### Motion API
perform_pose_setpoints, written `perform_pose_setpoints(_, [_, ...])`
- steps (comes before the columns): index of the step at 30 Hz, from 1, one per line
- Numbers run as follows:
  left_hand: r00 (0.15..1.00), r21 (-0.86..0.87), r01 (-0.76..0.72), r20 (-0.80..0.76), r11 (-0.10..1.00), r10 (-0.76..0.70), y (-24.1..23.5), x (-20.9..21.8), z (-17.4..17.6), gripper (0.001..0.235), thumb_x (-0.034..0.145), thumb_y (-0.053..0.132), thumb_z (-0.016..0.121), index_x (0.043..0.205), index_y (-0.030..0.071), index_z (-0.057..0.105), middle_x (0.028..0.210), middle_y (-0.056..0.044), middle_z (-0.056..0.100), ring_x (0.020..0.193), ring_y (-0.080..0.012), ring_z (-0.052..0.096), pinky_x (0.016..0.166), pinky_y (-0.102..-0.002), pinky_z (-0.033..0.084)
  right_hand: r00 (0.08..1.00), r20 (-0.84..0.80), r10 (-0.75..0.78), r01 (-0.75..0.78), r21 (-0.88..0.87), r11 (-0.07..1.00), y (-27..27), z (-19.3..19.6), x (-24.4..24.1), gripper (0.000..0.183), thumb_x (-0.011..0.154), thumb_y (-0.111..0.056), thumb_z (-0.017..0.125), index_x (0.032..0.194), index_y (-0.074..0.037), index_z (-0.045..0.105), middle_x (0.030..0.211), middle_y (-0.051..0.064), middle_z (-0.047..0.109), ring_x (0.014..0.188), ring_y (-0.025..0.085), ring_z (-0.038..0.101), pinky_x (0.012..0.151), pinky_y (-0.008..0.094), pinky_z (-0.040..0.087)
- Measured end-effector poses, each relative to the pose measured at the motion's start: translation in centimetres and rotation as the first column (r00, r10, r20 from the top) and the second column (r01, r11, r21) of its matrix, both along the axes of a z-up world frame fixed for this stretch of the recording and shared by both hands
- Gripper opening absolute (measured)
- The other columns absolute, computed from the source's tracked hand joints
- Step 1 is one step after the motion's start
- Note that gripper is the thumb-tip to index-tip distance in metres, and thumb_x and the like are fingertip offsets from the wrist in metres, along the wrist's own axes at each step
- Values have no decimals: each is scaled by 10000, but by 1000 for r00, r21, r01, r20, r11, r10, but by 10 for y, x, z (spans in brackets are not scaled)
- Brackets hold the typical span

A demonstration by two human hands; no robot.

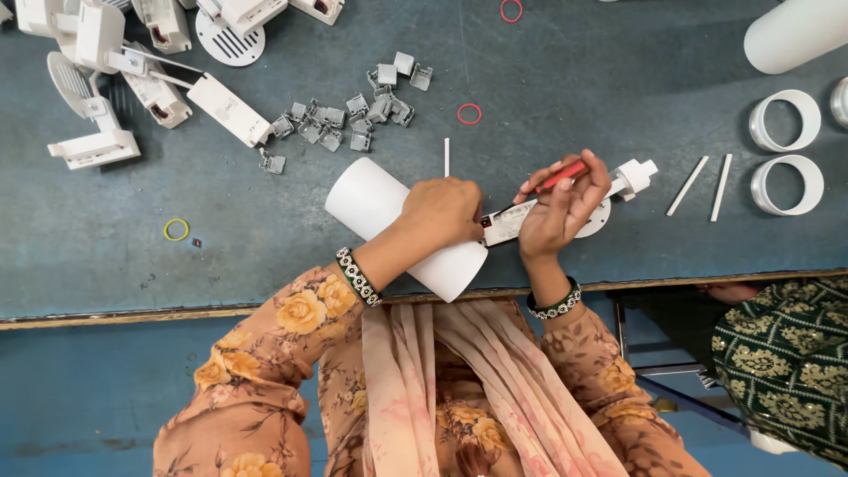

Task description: The person assembles white cylindrical electrical devices by inserting a rectangular component into the cylinder and securing it with a screwdriver. They handle multiple units, placing finished ones aside and picking up new ones to continue the process.

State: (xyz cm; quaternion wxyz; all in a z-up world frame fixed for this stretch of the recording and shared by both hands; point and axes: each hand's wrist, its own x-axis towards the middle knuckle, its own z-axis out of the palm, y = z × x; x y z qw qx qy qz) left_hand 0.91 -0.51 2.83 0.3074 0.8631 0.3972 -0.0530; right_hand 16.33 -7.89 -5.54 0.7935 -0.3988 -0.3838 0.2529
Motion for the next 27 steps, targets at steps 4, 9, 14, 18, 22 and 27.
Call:
perform_pose_setpoints(4, [1000,-15,-8,-25,1000,8,1,1,-1,226,676,318,825,799,131,793,855,-129,751,855,-307,733,755,-433,567,994,109,27,-32,50,998,-4,0,-4,357,1155,-206,481,1486,-131,371,1206,126,484,784,201,594,595,329,565])
perform_pose_setpoints(9, [1000,-19,-10,-23,1000,10,0,0,-1,223,694,293,804,805,101,784,827,-143,749,811,-311,742,740,-430,575,988,154,27,-43,103,994,-8,2,-5,335,1142,-216,482,1456,-141,392,1180,128,476,710,212,595,552,333,572])
perform_pose_setpoints(14, [1000,-19,-12,-12,1000,11,0,-2,4,202,703,296,783,785,111,785,805,-132,750,811,-309,735,731,-436,569,985,170,16,-37,125,991,-11,0,-8,311,1146,-221,477,1434,-135,395,1187,130,468,674,219,603,542,337,578])
perform_pose_setpoints(18, [998,-74,-44,-51,996,40,0,-2,6,208,716,312,763,795,119,764,788,-126,747,801,-314,728,724,-448,562,976,219,-3,-34,168,985,-8,-4,-7,302,1130,-230,470,1409,-134,408,1163,135,461,633,199,588,512,315,570])
perform_pose_setpoints(22, [998,-42,-31,-56,999,29,0,-1,6,241,717,335,766,802,110,749,787,-130,739,797,-324,724,718,-458,558,966,258,0,-45,170,984,-8,-5,-7,307,1128,-233,460,1411,-134,393,1175,137,445,670,206,582,528,312,575])
perform_pose_setpoints(27, [998,-62,-40,-55,997,37,0,-1,8,261,713,358,771,797,112,747,782,-128,739,796,-322,726,724,-451,559,939,344,-5,-64,190,980,-7,-5,-9,294,1134,-217,438,1407,-132,369,1183,150,444,682,209,593,558,311,578])
